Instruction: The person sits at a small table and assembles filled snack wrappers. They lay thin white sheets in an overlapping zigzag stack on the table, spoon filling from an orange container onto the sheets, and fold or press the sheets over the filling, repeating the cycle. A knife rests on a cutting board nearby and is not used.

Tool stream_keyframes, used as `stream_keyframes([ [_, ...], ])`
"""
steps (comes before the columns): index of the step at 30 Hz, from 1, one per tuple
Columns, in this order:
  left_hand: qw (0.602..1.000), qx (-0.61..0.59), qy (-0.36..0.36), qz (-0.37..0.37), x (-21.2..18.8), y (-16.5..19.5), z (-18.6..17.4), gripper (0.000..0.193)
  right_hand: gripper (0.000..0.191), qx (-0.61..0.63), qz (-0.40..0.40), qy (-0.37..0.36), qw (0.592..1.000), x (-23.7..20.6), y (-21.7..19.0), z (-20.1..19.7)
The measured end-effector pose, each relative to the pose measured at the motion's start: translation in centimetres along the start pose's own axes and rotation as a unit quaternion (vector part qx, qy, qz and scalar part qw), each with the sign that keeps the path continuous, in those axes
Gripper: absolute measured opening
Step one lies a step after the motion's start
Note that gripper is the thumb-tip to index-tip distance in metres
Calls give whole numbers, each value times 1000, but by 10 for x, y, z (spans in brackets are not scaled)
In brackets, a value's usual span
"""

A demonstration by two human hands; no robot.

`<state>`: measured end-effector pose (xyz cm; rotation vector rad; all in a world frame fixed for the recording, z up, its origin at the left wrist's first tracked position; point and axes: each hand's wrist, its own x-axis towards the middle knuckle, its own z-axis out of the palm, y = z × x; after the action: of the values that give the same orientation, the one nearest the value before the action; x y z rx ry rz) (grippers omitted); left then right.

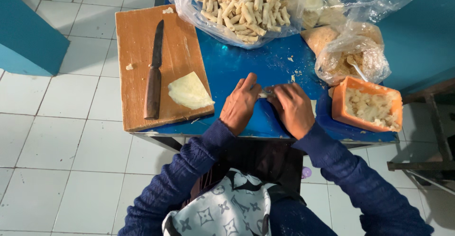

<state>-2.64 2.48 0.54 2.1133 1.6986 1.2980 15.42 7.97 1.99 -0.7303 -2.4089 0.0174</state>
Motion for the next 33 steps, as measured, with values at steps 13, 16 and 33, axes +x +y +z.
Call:
stream_keyframes([
  [13,881,455,130,16,-32,-31,-88,44,37,-12,-31,-17,999,17,1,5],
  [16,909,411,40,-61,-34,-34,-93,45,25,32,-43,-9,999,27,7,9],
  [33,988,128,13,-88,-18,-59,-110,50,17,300,17,-6,954,84,-47,3],
])
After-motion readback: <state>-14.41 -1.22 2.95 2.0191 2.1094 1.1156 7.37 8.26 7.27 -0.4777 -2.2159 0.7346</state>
